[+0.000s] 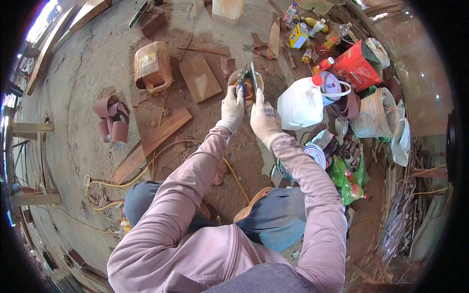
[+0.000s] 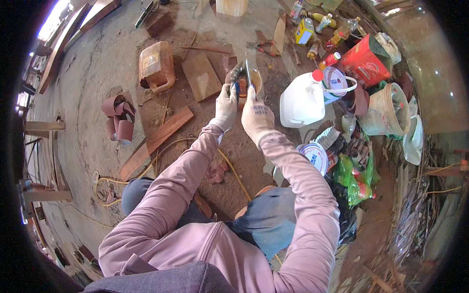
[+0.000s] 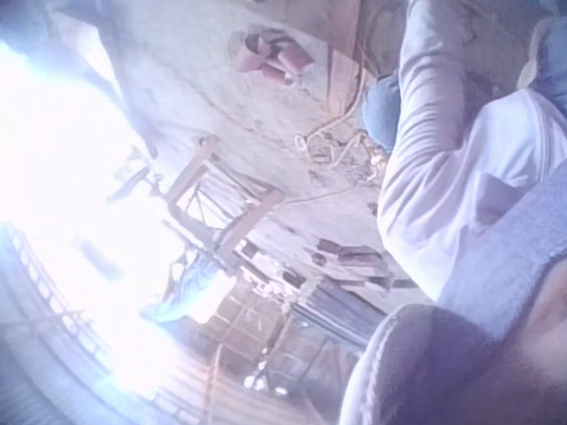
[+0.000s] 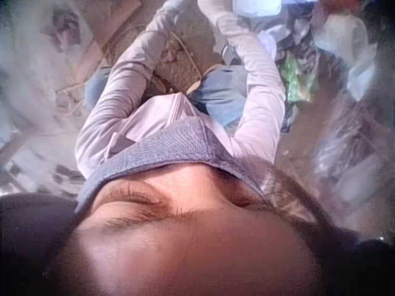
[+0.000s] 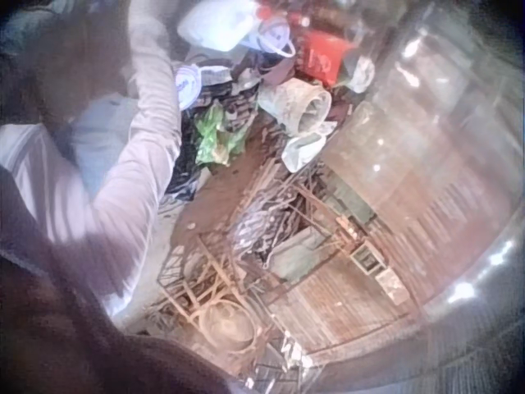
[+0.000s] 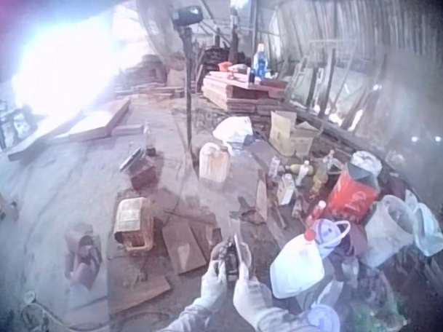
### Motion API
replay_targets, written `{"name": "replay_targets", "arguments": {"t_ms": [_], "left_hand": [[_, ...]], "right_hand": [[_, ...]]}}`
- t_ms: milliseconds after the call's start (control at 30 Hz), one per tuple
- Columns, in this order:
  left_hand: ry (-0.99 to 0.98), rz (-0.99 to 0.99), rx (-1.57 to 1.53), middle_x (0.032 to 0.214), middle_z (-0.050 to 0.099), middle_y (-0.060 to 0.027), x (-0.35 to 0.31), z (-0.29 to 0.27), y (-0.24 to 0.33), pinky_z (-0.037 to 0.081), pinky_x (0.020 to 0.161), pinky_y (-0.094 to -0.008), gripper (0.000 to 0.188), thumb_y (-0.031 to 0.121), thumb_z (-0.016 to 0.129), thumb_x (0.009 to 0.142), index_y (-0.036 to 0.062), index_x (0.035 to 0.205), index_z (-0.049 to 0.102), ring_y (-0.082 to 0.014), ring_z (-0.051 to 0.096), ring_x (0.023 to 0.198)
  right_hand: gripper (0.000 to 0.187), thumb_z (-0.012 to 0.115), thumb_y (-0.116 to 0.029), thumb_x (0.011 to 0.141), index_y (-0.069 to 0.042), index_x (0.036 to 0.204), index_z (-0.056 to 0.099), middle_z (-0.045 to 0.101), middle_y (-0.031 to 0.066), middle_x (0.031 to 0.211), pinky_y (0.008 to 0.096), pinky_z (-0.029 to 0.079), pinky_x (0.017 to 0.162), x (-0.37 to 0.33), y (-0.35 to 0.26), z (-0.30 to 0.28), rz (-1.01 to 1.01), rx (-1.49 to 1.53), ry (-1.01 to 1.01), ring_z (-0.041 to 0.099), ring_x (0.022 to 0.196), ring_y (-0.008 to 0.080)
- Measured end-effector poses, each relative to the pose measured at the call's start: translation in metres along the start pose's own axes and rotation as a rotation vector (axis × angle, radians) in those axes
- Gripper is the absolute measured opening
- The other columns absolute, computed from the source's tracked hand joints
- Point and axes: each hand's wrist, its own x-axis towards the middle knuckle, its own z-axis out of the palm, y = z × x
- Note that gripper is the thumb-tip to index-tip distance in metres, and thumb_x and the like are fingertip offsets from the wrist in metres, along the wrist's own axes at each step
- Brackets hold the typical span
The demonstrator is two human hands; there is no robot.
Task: The person walks through a cluttered workshop, picks up a paint can, and then retrieves a paint sprayer. They pour liquid from a container into the sprayer's reservoir and use a brush to stir the contents.
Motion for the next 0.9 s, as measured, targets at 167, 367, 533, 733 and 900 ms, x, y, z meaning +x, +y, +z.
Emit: {"name": "replay_targets", "arguments": {"t_ms": [167,367,533,733,900], "left_hand": [[-0.001,-0.142,-0.047,0.096,0.066,-0.0234,0.011,-0.008,-0.015,0.047,0.079,-0.0446,0.036,0.037,0.044,0.100,0.0034,0.107,0.055,-0.0392,0.064,0.095],[0.026,-0.128,-0.180,0.094,0.065,-0.0239,0.025,-0.007,-0.007,0.047,0.079,-0.0462,0.037,0.037,0.043,0.100,0.0032,0.106,0.055,-0.0405,0.063,0.092],[0.032,-0.080,0.066,0.089,0.065,-0.0246,0.013,-0.012,-0.011,0.047,0.073,-0.0508,0.032,0.035,0.045,0.099,0.0046,0.103,0.054,-0.0445,0.062,0.088],[-0.037,-0.037,-0.021,0.095,0.065,-0.0264,0.020,-0.010,0.007,0.048,0.076,-0.0509,0.035,0.038,0.047,0.097,0.0048,0.107,0.054,-0.0444,0.062,0.091],[-0.048,-0.112,-0.073,0.097,0.064,-0.0274,0.020,-0.009,-0.013,0.047,0.078,-0.0508,0.037,0.038,0.045,0.098,0.0038,0.107,0.054,-0.0453,0.061,0.095]], "right_hand": [[0.045,0.044,-0.019,0.093,-0.007,0.136,0.040,0.065,0.0215,0.087,0.0492,0.051,0.058,0.025,0.012,-0.013,-0.083,0.012,0.180,0.066,0.069,0.0364],[0.052,0.042,-0.014,0.093,-0.012,0.144,0.031,0.059,0.0285,0.112,0.0477,0.054,0.065,0.016,-0.027,0.038,0.022,-0.064,0.049,0.068,0.077,0.0381],[0.046,0.050,-0.017,0.092,-0.007,0.136,0.041,0.065,0.0230,0.084,0.0499,0.051,0.062,0.016,-0.026,0.020,0.068,0.106,0.389,0.065,0.071,0.0402],[0.058,0.050,-0.020,0.090,-0.015,0.144,0.031,0.063,0.0240,0.097,0.0488,0.054,0.060,0.008,-0.023,0.050,0.141,-0.026,0.223,0.067,0.071,0.0379],[0.051,0.052,-0.017,0.090,-0.011,0.138,0.038,0.064,0.0195,0.086,0.0445,0.054,0.054,-0.002,-0.026,0.038,0.153,-0.011,0.385,0.067,0.065,0.0352]]}}
